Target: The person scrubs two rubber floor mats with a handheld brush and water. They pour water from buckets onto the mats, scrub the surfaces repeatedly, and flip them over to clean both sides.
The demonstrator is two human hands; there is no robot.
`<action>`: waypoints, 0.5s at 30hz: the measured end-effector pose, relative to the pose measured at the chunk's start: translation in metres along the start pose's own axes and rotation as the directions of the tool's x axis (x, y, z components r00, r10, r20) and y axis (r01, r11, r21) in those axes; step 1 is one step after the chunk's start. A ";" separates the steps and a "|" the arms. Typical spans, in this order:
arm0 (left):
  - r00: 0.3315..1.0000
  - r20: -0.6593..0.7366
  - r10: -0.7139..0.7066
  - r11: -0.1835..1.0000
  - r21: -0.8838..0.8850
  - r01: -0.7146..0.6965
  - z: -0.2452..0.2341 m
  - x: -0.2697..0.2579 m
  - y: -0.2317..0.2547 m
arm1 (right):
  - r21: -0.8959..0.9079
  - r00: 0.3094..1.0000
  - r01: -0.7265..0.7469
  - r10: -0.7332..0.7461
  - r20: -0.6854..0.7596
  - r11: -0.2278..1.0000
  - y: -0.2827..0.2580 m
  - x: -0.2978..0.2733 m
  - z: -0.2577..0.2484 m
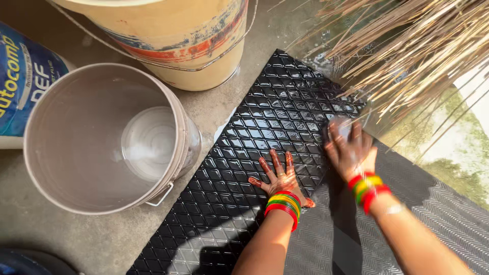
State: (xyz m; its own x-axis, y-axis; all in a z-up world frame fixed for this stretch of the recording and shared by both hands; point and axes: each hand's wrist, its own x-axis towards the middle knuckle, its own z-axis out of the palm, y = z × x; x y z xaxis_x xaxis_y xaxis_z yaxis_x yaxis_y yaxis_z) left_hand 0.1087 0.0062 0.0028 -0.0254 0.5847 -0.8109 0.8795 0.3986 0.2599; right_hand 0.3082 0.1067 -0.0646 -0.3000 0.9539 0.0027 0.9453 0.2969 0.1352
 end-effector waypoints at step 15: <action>0.999 0.044 -0.027 1.000 -0.013 0.027 -0.004 -0.004 0.001 | -0.128 0.980 -0.095 0.070 -0.186 0.987 0.016 0.025 0.003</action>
State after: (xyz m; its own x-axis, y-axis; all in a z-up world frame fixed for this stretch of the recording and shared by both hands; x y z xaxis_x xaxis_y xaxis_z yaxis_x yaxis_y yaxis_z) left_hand 0.1078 0.0072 0.0086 -0.0280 0.5425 -0.8396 0.8724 0.4233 0.2444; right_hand 0.3165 0.1360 -0.0655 -0.2514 0.9477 0.1965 0.9454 0.1969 0.2598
